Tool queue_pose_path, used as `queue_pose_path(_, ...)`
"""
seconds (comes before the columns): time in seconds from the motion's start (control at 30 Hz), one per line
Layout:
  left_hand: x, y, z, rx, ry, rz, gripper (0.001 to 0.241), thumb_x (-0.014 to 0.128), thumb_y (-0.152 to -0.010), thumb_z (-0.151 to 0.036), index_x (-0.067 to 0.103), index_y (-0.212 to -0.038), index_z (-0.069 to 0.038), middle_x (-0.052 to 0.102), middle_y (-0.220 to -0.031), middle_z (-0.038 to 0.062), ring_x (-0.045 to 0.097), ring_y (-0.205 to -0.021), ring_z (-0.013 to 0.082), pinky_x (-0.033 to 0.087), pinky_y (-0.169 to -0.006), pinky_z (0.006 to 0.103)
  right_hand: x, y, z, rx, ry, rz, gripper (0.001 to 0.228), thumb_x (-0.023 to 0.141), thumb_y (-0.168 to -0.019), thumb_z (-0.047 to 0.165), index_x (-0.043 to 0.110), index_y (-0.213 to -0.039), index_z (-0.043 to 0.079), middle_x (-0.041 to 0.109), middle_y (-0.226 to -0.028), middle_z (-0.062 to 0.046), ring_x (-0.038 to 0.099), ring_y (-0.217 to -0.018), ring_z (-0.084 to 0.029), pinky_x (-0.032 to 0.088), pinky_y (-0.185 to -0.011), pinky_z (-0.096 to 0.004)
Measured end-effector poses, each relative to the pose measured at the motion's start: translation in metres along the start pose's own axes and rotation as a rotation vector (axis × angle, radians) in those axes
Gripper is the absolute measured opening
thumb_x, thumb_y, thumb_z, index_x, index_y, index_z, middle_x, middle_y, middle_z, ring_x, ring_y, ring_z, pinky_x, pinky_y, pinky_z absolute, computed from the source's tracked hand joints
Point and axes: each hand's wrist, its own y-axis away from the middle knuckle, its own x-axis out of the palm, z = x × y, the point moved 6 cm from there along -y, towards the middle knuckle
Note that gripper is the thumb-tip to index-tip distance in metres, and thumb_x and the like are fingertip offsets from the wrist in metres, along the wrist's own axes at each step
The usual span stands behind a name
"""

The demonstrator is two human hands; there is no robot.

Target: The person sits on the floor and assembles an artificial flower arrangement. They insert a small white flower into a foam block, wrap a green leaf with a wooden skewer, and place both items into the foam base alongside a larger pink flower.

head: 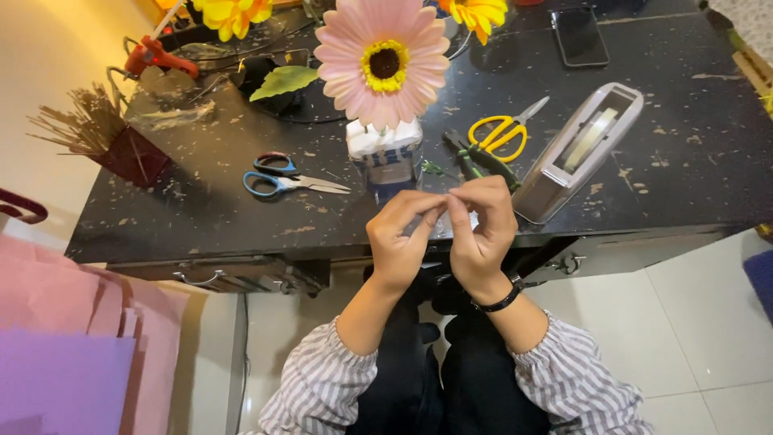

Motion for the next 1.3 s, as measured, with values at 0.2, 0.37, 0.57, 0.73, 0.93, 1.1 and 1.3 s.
queue_pose_path(0.2, 0.018, -0.004, -0.012, -0.022, 0.043, 0.030, 0.018, 0.073, -0.086, 0.004, 0.076, -0.098, -0.008, 0.074, -0.084, 0.004, 0.070, -0.075, 0.0168, 0.056, -0.068, 0.0281, -0.027, 0.007, -0.017, -0.012, -0.073, -0.052, 0.004, 0.059, -0.098, -0.001, 0.059, -0.097, -0.005, 0.056, -0.080, -0.012, 0.058, -0.066, -0.019, 0.050, -0.056, -0.027)
queue_pose_path(0.37, 0.037, -0.003, -0.013, -0.031, 0.049, -0.003, 0.015, 0.076, -0.083, 0.002, 0.075, -0.093, -0.010, 0.072, -0.081, 0.000, 0.067, -0.073, 0.0155, 0.054, -0.069, 0.0285, -0.049, -0.001, -0.002, -0.042, -0.027, -0.090, 0.007, 0.054, -0.099, -0.001, 0.054, -0.095, -0.006, 0.061, -0.077, -0.019, 0.062, -0.053, -0.022, 0.048, -0.045, -0.026)
queue_pose_path(0.57, 0.069, 0.003, -0.008, 0.017, 0.055, -0.059, 0.013, 0.081, -0.079, -0.005, 0.073, -0.086, -0.013, 0.070, -0.080, -0.002, 0.065, -0.074, 0.0190, 0.052, -0.071, 0.0286, -0.079, 0.003, -0.014, -0.019, 0.056, -0.108, 0.021, 0.048, -0.104, 0.008, 0.052, -0.085, 0.000, 0.059, -0.073, -0.013, 0.058, -0.052, -0.019, 0.044, -0.045, -0.024)
queue_pose_path(0.73, 0.093, 0.015, -0.006, -0.033, 0.142, -0.073, 0.012, 0.078, -0.082, -0.004, 0.073, -0.089, -0.012, 0.070, -0.079, 0.000, 0.066, -0.071, 0.0201, 0.054, -0.068, 0.0303, -0.092, 0.007, -0.023, 0.023, 0.144, -0.087, 0.036, 0.048, -0.106, 0.016, 0.053, -0.072, 0.004, 0.053, -0.065, -0.008, 0.046, -0.051, -0.012, 0.037, -0.049, -0.024)
queue_pose_path(0.93, 0.080, 0.009, -0.006, -0.024, 0.130, -0.128, 0.013, 0.075, -0.086, -0.002, 0.075, -0.095, -0.012, 0.072, -0.083, -0.001, 0.068, -0.073, 0.0162, 0.054, -0.069, 0.0285, -0.077, 0.001, -0.018, 0.067, 0.137, -0.042, 0.035, 0.045, -0.106, 0.018, 0.057, -0.076, 0.004, 0.054, -0.062, -0.006, 0.050, -0.051, -0.013, 0.040, -0.050, -0.024)
queue_pose_path(1.1, 0.054, 0.002, -0.008, -0.029, 0.089, -0.162, 0.014, 0.074, -0.086, 0.001, 0.074, -0.095, -0.009, 0.073, -0.085, 0.002, 0.070, -0.076, 0.0182, 0.056, -0.069, 0.0296, -0.060, 0.004, -0.030, 0.180, 0.160, 0.086, 0.011, 0.054, -0.100, 0.007, 0.062, -0.099, -0.001, 0.057, -0.062, -0.007, 0.059, -0.054, -0.017, 0.047, -0.055, -0.028)
queue_pose_path(1.3, 0.017, -0.003, -0.009, 0.032, -0.062, -0.164, 0.009, 0.078, -0.083, -0.003, 0.073, -0.088, -0.008, 0.072, -0.081, 0.006, 0.070, -0.073, 0.0248, 0.054, -0.069, 0.0346, -0.021, -0.007, -0.012, 0.139, 0.230, 0.279, 0.016, 0.057, -0.098, 0.014, 0.072, -0.100, 0.007, 0.069, -0.088, -0.012, 0.064, -0.076, -0.029, 0.050, -0.071, -0.037)
